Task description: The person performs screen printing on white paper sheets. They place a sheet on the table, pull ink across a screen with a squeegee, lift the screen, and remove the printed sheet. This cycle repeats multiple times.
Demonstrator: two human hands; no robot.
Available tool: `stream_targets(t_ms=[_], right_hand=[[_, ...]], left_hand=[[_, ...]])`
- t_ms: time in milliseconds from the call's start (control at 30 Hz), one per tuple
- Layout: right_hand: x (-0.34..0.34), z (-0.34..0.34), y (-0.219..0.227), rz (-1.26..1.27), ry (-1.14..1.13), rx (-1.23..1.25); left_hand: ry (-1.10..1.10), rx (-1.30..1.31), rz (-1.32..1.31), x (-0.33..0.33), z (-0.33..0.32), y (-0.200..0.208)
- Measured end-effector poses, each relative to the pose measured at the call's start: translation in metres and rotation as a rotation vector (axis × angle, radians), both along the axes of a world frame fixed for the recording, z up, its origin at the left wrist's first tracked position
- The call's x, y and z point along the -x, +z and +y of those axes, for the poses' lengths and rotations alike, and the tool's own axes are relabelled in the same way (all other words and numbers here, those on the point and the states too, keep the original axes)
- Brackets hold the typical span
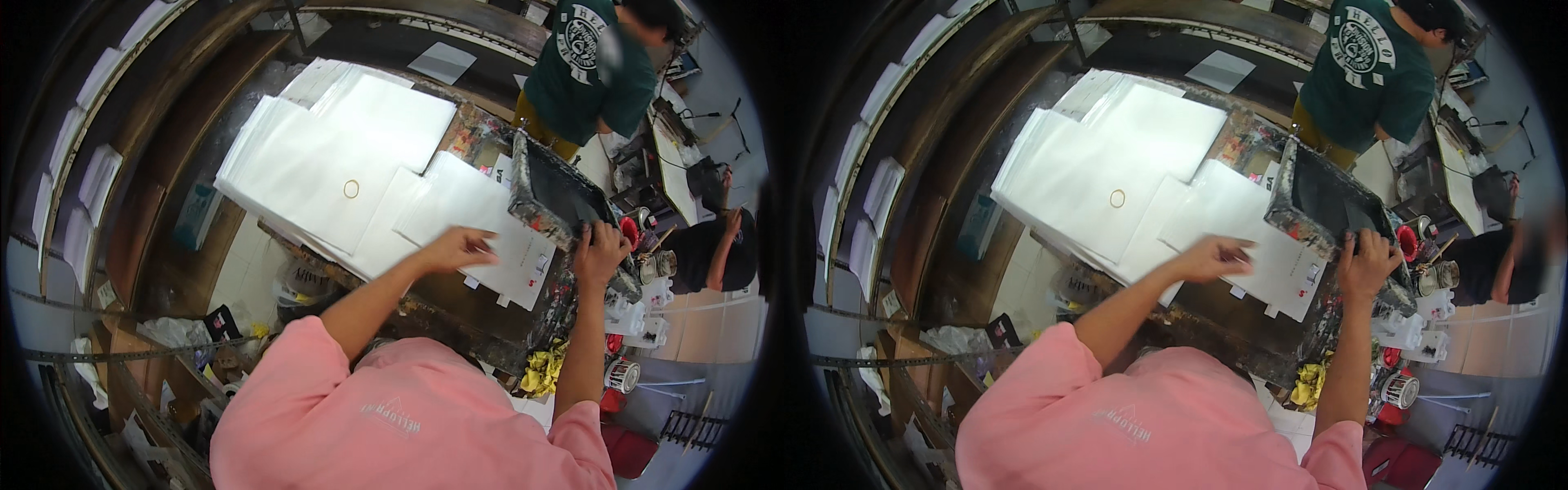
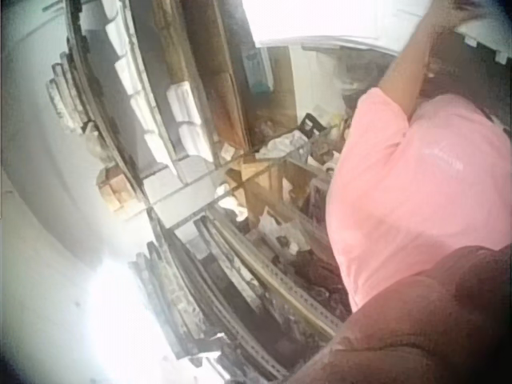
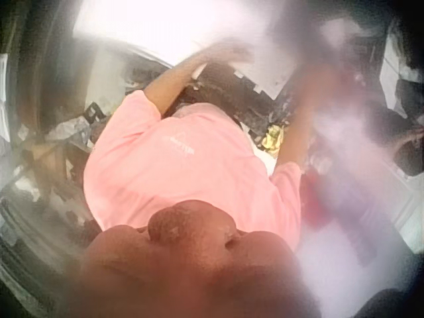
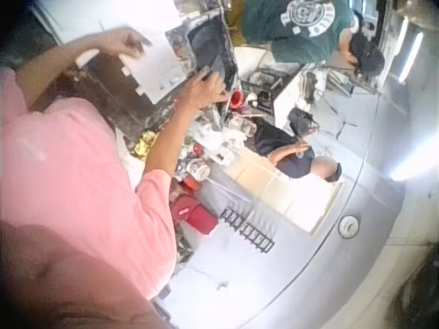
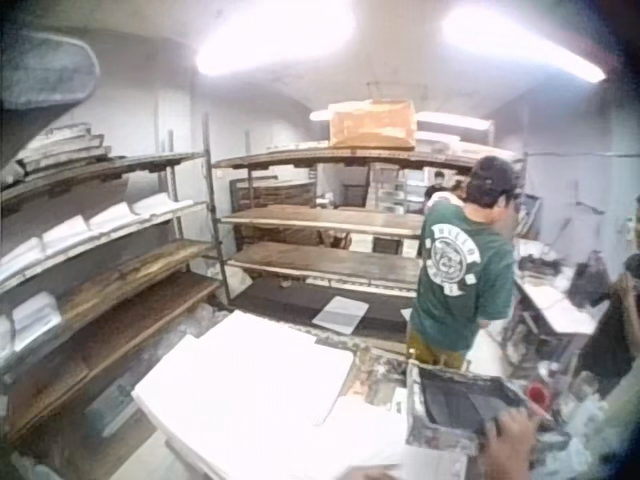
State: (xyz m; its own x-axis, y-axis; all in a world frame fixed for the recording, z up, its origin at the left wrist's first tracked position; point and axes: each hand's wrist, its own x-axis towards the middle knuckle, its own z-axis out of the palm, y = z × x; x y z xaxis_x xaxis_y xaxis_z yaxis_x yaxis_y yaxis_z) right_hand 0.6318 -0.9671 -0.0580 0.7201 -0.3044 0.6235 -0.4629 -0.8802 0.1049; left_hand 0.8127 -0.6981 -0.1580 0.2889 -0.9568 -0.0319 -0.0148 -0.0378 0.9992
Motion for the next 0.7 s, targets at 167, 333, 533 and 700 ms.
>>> stream_targets(t_ms=[167, 333, 533, 700], right_hand=[[-0.006, -0.011, 0.011, -0.041, 0.006, 0.029], [-0.018, -0.006, 0.033, -0.037, 0.026, -0.015], [-0.014, -0.009, 0.027, -0.018, 0.028, -0.027], [-0.014, -0.007, 0.022, -0.045, 0.052, -0.018]], left_hand=[[0.883, -0.393, -0.825, -0.102, 0.116, -0.095], [0.906, -0.667, -1.146, -0.144, 0.149, -0.140], [0.688, -0.660, -1.313, -0.151, 0.155, -0.140], [0.655, -0.635, -1.444, -0.160, 0.161, -0.135]])
